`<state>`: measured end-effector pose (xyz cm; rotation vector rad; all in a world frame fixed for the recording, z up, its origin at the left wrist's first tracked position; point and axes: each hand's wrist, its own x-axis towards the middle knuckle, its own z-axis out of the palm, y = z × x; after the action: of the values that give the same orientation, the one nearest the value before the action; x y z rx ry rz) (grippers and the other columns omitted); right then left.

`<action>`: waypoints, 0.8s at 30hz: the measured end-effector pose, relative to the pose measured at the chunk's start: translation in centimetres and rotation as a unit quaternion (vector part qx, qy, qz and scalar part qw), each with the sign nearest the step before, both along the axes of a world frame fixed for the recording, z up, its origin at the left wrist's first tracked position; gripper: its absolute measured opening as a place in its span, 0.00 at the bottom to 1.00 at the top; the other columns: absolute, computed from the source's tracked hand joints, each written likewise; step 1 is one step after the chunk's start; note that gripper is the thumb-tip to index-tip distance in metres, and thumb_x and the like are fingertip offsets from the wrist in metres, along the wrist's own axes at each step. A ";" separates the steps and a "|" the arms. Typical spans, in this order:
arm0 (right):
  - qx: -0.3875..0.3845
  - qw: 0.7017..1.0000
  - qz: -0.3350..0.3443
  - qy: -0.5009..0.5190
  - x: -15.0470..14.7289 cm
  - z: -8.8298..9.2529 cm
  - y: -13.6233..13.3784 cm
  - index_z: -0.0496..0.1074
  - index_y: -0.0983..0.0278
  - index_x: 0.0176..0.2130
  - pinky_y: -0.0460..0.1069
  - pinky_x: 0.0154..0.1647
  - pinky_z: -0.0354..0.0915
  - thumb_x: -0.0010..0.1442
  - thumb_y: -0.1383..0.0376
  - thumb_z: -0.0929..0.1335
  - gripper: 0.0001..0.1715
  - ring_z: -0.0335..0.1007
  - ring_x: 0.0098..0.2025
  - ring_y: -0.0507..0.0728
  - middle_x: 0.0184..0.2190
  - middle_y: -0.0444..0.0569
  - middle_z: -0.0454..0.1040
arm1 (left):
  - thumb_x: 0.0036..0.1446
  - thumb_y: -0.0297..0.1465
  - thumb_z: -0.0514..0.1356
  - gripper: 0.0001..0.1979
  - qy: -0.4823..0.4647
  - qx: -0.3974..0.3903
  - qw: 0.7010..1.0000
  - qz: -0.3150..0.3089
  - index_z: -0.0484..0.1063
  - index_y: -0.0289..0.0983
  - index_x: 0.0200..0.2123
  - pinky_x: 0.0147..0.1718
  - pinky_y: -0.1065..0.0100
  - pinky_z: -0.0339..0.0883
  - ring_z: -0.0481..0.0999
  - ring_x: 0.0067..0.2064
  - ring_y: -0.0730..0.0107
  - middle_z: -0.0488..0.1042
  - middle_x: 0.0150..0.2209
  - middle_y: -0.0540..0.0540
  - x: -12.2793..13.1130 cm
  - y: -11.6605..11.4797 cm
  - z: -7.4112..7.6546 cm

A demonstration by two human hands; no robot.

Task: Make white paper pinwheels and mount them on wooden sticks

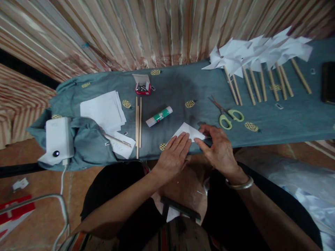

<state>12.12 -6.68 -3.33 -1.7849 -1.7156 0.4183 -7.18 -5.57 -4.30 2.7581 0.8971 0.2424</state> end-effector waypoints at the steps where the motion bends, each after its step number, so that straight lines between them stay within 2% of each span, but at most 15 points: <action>1: 0.002 1.000 -0.005 -0.001 0.3 0.0 -0.1 0.70 0.62 0.52 0.61 0.49 0.67 0.63 0.49 0.64 0.25 0.71 0.44 0.65 0.41 0.55 0.77 | 0.61 0.30 0.57 0.32 -0.004 0.001 1.000 -0.002 0.51 0.25 0.65 0.65 0.48 0.53 0.48 0.71 0.51 0.55 0.67 0.27 -0.2 0.0 -0.1; 7: 0.010 0.999 -0.034 -0.014 2.6 0.1 -0.5 0.70 0.61 0.53 0.61 0.49 0.67 0.64 0.51 0.64 0.24 0.71 0.46 0.65 0.42 0.55 0.77 | 0.61 0.30 0.57 0.31 -0.021 0.011 1.000 0.005 0.52 0.27 0.65 0.64 0.49 0.56 0.54 0.69 0.53 0.59 0.65 0.29 -2.6 0.2 -0.1; 13: 0.016 0.999 -0.030 -0.014 3.3 -0.2 -0.8 0.69 0.63 0.53 0.60 0.50 0.67 0.64 0.55 0.64 0.22 0.71 0.46 0.65 0.43 0.56 0.77 | 0.63 0.28 0.56 0.25 -0.056 0.050 0.997 0.016 0.58 0.30 0.62 0.60 0.49 0.63 0.64 0.65 0.53 0.67 0.61 0.32 -5.1 0.5 0.1; 18: 0.026 0.999 -0.024 -0.023 3.2 -0.6 -0.9 0.68 0.63 0.54 0.61 0.51 0.67 0.64 0.57 0.64 0.22 0.71 0.46 0.64 0.43 0.56 0.76 | 0.62 0.26 0.56 0.26 -0.070 0.044 0.996 0.027 0.59 0.34 0.63 0.59 0.48 0.65 0.64 0.64 0.53 0.69 0.60 0.34 -6.4 0.3 0.0; 24: 0.044 0.999 -0.032 -0.004 3.3 -0.5 -1.1 0.70 0.64 0.52 0.60 0.52 0.66 0.65 0.60 0.62 0.19 0.72 0.47 0.64 0.45 0.56 0.77 | 0.62 0.26 0.56 0.23 -0.085 0.050 0.994 0.042 0.62 0.34 0.61 0.57 0.47 0.67 0.66 0.63 0.52 0.70 0.59 0.36 -6.7 -0.1 0.0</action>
<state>15.47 -7.82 -3.78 -1.7761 -1.6508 0.3046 -13.92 -5.71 -4.32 2.7404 0.9826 0.5417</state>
